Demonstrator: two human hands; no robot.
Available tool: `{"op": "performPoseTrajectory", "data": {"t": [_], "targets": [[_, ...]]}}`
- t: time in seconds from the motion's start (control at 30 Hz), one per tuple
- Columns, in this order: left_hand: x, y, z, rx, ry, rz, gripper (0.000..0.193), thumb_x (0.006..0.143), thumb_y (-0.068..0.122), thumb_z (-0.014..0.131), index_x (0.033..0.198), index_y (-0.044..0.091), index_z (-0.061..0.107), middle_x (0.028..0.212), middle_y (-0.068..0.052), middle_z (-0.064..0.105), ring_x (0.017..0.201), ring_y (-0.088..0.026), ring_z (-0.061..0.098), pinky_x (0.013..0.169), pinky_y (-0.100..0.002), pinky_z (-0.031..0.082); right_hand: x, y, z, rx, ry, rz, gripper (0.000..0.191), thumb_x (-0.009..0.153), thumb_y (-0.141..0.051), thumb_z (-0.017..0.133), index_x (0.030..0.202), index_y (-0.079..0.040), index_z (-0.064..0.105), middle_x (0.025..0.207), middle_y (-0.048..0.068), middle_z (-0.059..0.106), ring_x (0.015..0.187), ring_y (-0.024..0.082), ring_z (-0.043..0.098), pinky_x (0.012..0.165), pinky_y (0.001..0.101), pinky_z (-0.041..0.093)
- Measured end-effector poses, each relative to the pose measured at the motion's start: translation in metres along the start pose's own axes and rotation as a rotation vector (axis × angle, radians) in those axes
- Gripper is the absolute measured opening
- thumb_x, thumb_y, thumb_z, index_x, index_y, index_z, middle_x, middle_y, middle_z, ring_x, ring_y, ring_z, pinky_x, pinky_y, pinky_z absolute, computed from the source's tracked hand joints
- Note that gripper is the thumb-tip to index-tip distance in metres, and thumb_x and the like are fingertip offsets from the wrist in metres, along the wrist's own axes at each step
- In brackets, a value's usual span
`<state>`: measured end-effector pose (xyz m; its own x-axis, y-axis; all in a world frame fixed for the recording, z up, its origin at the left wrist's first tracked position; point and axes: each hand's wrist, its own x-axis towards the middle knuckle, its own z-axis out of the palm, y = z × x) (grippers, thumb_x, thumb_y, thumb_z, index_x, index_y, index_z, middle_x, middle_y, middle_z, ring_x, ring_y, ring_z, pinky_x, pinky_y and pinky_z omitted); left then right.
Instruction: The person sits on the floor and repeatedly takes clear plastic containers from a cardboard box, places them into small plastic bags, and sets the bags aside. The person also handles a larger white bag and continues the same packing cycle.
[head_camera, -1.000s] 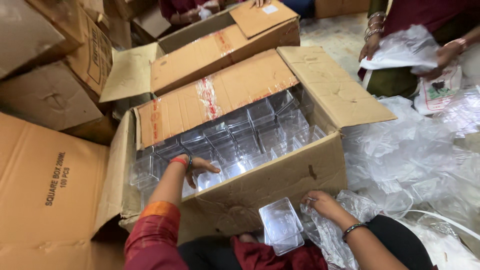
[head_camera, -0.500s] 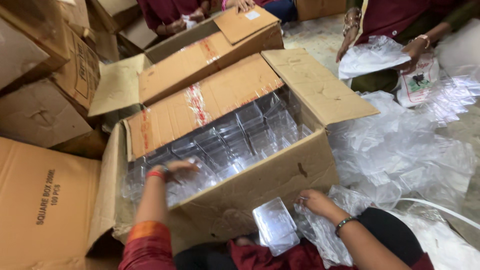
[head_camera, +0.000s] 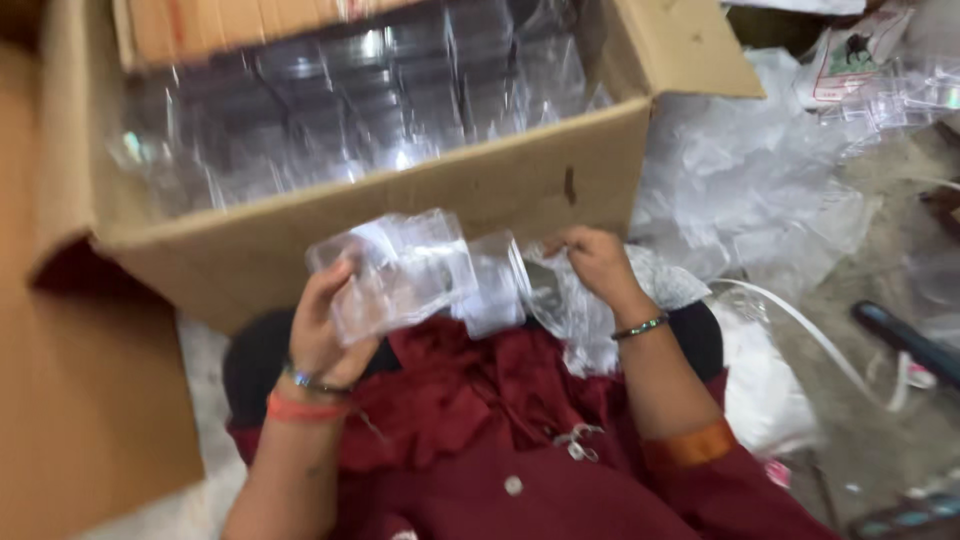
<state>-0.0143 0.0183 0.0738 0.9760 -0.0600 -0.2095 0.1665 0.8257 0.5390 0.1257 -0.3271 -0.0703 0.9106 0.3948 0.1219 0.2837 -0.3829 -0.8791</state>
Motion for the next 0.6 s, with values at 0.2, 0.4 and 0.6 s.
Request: {"op": "performPoseTrajectory", "data": {"t": [0.2, 0.4, 0.6], "targets": [[0.037, -0.056, -0.010, 0.318, 0.236, -0.002, 0.046, 0.097, 0.023, 0.070, 0.137, 0.013, 0.051, 0.106, -0.007, 0.060, 0.095, -0.021, 0.059, 0.080, -0.040, 0.046, -0.014, -0.087, 0.011, 0.065, -0.088, -0.112, 0.050, 0.078, 0.007, 0.047, 0.123, 0.002, 0.067, 0.122, 0.018, 0.072, 0.116, 0.027, 0.068, 0.101, 0.0344, 0.049], [0.067, -0.093, 0.010, 0.362, 0.086, 0.088, 0.065, 0.089, 0.019, 0.075, 0.141, 0.000, 0.040, 0.128, -0.018, 0.058, 0.119, -0.028, 0.061, 0.095, -0.041, 0.057, -0.028, -0.108, 0.031, -0.187, -0.094, 0.109, 0.035, 0.091, -0.005, 0.058, 0.123, -0.004, 0.072, 0.111, 0.019, 0.075, 0.105, 0.030, 0.071, 0.088, 0.0358, 0.055], [0.033, -0.075, 0.027, 0.338, 0.251, 0.199, 0.102, 0.094, 0.032, 0.073, 0.165, 0.012, 0.003, 0.164, -0.024, 0.041, 0.147, -0.028, 0.040, 0.116, -0.037, 0.036, -0.037, -0.116, 0.006, 0.102, 0.091, -0.023, 0.033, 0.099, -0.011, 0.054, 0.128, 0.000, 0.066, 0.106, 0.012, 0.077, 0.099, 0.019, 0.070, 0.090, 0.0307, 0.053]]}}
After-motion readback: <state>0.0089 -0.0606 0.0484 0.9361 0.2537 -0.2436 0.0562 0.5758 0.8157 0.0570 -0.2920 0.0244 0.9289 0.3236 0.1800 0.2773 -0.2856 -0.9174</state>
